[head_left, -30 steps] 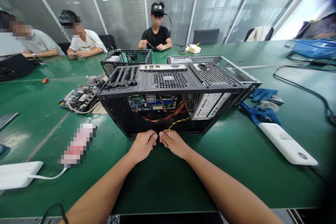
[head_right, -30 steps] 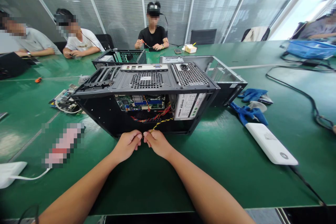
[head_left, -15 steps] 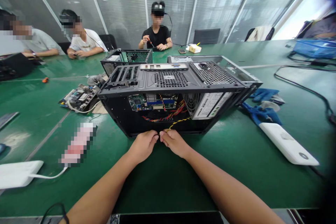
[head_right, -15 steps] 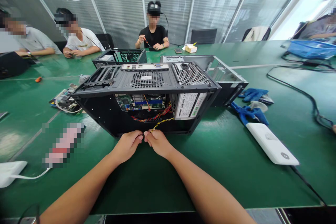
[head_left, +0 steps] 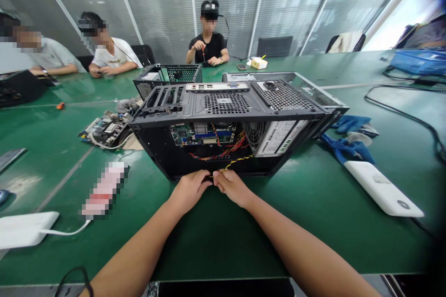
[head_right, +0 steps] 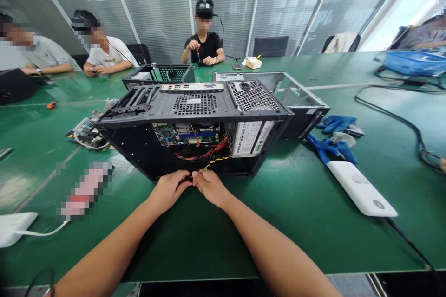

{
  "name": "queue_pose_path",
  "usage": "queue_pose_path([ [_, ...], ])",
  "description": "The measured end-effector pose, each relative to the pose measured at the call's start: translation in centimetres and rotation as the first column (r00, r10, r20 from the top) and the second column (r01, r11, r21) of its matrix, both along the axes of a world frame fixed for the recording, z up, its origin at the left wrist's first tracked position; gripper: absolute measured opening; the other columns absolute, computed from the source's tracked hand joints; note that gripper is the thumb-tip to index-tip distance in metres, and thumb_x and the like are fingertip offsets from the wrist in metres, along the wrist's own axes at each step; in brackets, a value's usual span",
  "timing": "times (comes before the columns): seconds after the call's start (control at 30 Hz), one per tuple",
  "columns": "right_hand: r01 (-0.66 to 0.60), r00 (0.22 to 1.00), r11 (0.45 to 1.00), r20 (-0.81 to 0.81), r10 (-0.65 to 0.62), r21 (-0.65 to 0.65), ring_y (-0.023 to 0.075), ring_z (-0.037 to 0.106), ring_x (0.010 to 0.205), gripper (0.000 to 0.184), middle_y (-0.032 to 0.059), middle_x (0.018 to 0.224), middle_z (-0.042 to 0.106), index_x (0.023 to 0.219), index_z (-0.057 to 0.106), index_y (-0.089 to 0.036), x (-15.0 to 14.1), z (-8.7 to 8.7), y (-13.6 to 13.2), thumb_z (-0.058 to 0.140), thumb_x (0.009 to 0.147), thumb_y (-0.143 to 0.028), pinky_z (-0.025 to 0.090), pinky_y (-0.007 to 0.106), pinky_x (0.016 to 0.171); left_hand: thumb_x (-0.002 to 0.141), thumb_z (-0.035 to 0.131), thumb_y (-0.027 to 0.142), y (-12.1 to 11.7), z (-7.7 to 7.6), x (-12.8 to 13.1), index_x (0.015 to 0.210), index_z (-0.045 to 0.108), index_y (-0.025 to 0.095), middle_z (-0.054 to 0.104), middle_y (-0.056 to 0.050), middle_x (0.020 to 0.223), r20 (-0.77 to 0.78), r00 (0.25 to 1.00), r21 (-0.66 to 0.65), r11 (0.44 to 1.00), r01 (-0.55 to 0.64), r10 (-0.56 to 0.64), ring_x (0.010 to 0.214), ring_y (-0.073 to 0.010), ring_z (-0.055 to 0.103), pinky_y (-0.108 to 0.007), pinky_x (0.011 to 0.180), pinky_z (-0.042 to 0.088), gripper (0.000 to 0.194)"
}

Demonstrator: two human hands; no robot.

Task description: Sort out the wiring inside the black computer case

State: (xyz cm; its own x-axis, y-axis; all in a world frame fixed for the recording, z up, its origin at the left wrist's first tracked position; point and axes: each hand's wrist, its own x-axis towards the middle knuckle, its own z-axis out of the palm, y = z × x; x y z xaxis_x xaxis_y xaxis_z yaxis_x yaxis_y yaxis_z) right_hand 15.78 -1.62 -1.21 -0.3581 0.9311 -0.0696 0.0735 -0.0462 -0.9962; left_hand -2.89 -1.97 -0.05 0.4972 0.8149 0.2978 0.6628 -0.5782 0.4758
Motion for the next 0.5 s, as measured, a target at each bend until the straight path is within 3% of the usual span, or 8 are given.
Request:
queue_pose_path([
  [0.2, -0.037, 0.998, 0.998, 0.057, 0.033, 0.058, 0.0102, 0.035, 0.046, 0.048, -0.0069, 0.047, 0.037, 0.065, 0.053, -0.02, 0.09, 0.3, -0.09, 0.045, 0.092, -0.059, 0.031, 0.027, 0.052, 0.097, 0.051, 0.023, -0.11, -0.01, -0.16, 0.104, 0.061, 0.019, 0.067, -0.005, 0.086, -0.077, 0.997, 0.031, 0.999, -0.019, 0.021, 0.077, -0.018, 0.064, -0.03, 0.072, 0.049, 0.012],
  [0.5, -0.057, 0.994, 0.993, 0.095, 0.047, 0.106, 0.0108, 0.039, 0.049, 0.05, -0.0056, 0.051, 0.04, 0.065, 0.053, -0.02, 0.11, 0.52, -0.03, 0.042, 0.093, -0.06, 0.034, 0.027, 0.054, 0.097, 0.047, 0.016, -0.32, 0.58, 0.58, 0.095, 0.062, 0.019, 0.063, -0.004, 0.085, 0.094, 0.995, -0.039, 0.998, -0.04, 0.044, 0.077, -0.0157, 0.061, -0.028, 0.073, 0.049, 0.016],
])
